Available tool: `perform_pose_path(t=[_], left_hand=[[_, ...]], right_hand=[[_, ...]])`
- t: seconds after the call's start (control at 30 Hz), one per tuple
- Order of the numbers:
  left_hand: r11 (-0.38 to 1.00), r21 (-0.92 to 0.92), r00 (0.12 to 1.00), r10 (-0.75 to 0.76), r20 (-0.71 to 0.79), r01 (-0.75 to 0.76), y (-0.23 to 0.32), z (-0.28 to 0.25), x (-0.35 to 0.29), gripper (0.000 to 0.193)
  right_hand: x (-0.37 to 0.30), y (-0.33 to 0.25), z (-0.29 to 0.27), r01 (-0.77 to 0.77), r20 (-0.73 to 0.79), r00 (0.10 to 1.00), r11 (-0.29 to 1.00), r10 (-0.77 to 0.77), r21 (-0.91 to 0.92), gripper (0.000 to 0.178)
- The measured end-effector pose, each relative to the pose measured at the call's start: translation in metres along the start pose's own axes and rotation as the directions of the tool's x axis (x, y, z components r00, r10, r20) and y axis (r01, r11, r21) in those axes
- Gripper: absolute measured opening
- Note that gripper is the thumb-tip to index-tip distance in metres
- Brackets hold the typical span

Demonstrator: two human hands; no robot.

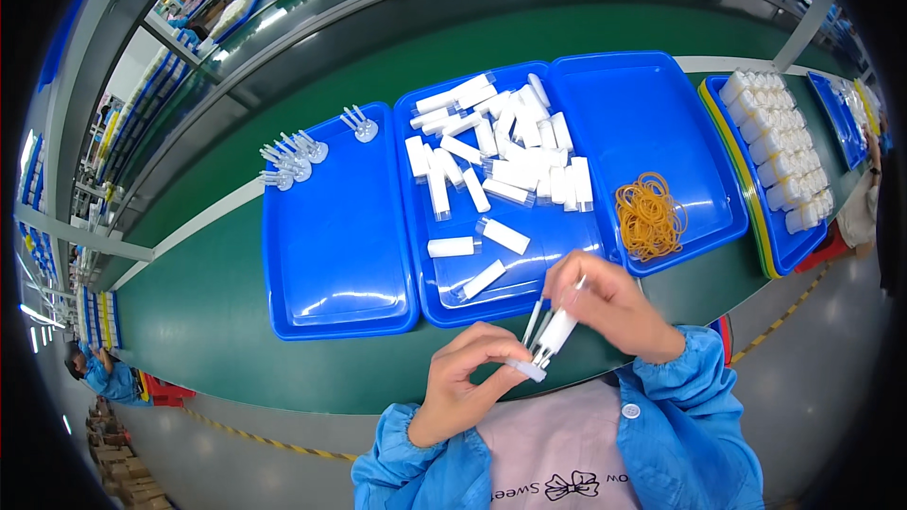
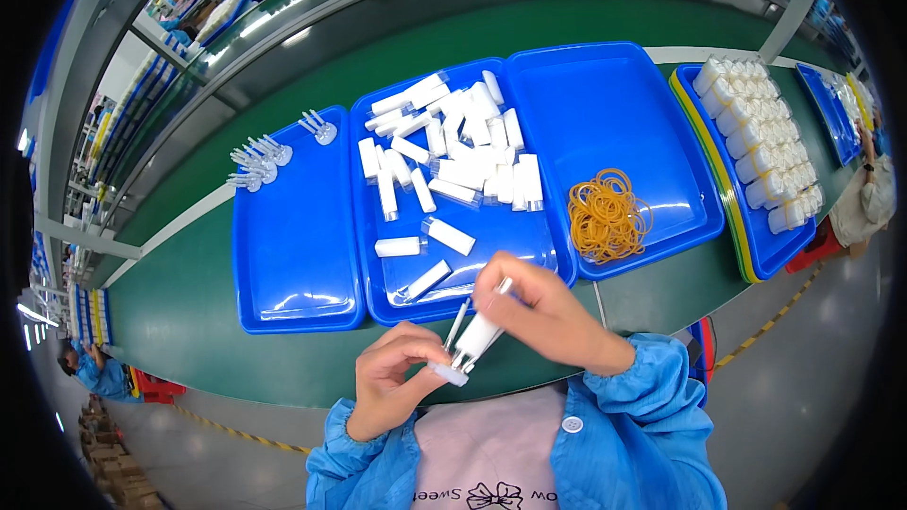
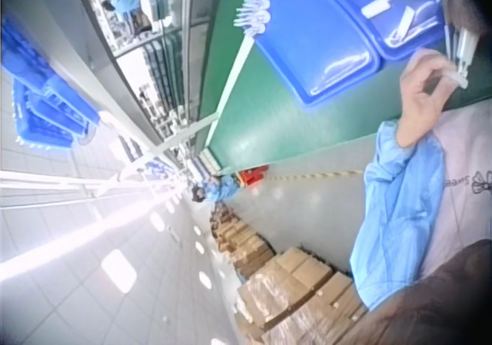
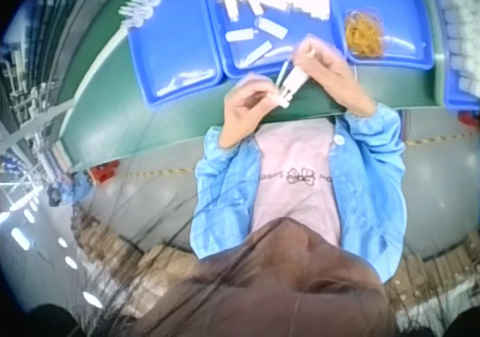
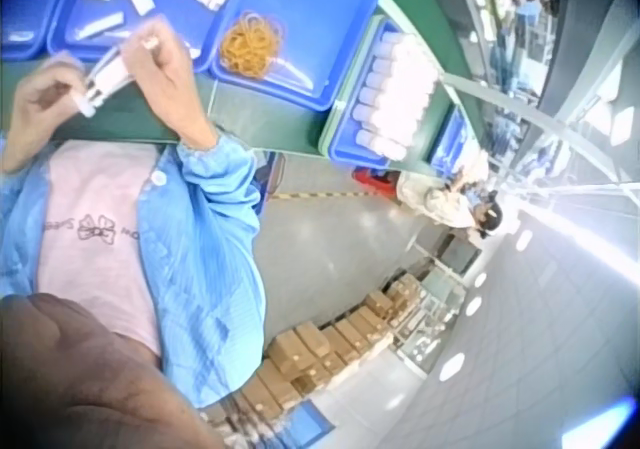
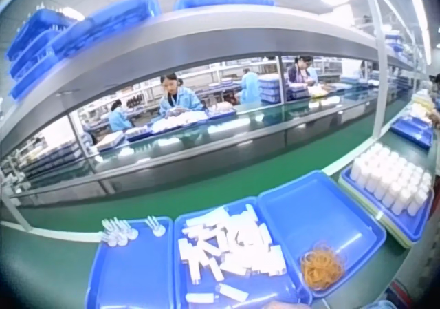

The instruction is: Assemble small white plastic components and secure them with a rubber band inside a container.

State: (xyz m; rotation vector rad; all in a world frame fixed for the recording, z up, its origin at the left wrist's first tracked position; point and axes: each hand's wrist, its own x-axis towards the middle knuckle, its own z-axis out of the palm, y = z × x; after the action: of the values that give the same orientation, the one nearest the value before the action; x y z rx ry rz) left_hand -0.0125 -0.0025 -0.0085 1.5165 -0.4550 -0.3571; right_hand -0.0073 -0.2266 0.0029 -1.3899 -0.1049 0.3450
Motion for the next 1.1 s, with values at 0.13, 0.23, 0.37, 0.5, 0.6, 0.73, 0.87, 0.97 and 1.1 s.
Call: perform_pose_path(t=[0.13, 0.23, 0.37, 0.5, 0.6, 0.73, 0.87, 0.97, 1.1], left_hand=[[0.995, -0.093, 0.989, 0.025, -0.144, -0.039, -0.003, 0.009, -0.003, 0.020], [0.990, -0.141, 0.983, -0.012, -0.182, -0.014, -0.010, 0.004, -0.007, 0.018], [0.982, -0.190, 0.962, -0.067, -0.265, 0.016, -0.007, -0.004, -0.004, 0.017], [0.992, -0.123, 0.955, -0.064, -0.291, 0.029, -0.004, -0.011, -0.004, 0.018], [0.998, 0.048, 0.931, -0.012, -0.364, 0.032, -0.003, -0.012, -0.001, 0.018], [0.895, 0.443, 0.911, 0.227, -0.345, -0.055, -0.004, -0.016, 0.001, 0.016], [0.867, 0.482, 0.903, 0.301, -0.308, -0.125, -0.005, -0.015, -0.001, 0.016], [0.875, 0.453, 0.904, 0.321, -0.282, -0.170, -0.008, -0.012, -0.001, 0.015], [0.876, 0.445, 0.900, 0.334, -0.281, -0.186, -0.005, -0.008, -0.001, 0.013]], right_hand=[[-0.001, 0.005, 0.011, 0.130, 0.081, 0.989, 0.983, -0.121, -0.127, 0.014], [0.006, 0.006, 0.011, 0.193, 0.121, 0.978, 0.949, -0.167, -0.248, 0.019], [0.042, 0.002, 0.002, 0.342, 0.065, 0.921, 0.714, -0.385, -0.611, 0.029], [0.082, 0.015, 0.001, 0.255, 0.175, 0.901, 0.159, -0.396, -0.954, 0.037], [0.095, 0.028, 0.007, 0.265, 0.281, 0.906, -0.095, -0.315, -0.960, 0.039], [0.095, 0.026, 0.009, 0.299, 0.318, 0.893, -0.110, -0.319, -0.948, 0.041], [0.087, 0.000, -0.003, 0.275, 0.041, 0.928, 0.608, -0.370, -0.745, 0.034], [0.085, 0.000, -0.014, 0.177, -0.093, 0.978, 0.979, -0.186, -0.100, 0.024], [0.083, 0.000, -0.010, 0.080, -0.083, 0.995, 0.955, -0.059, 0.285, 0.023]])
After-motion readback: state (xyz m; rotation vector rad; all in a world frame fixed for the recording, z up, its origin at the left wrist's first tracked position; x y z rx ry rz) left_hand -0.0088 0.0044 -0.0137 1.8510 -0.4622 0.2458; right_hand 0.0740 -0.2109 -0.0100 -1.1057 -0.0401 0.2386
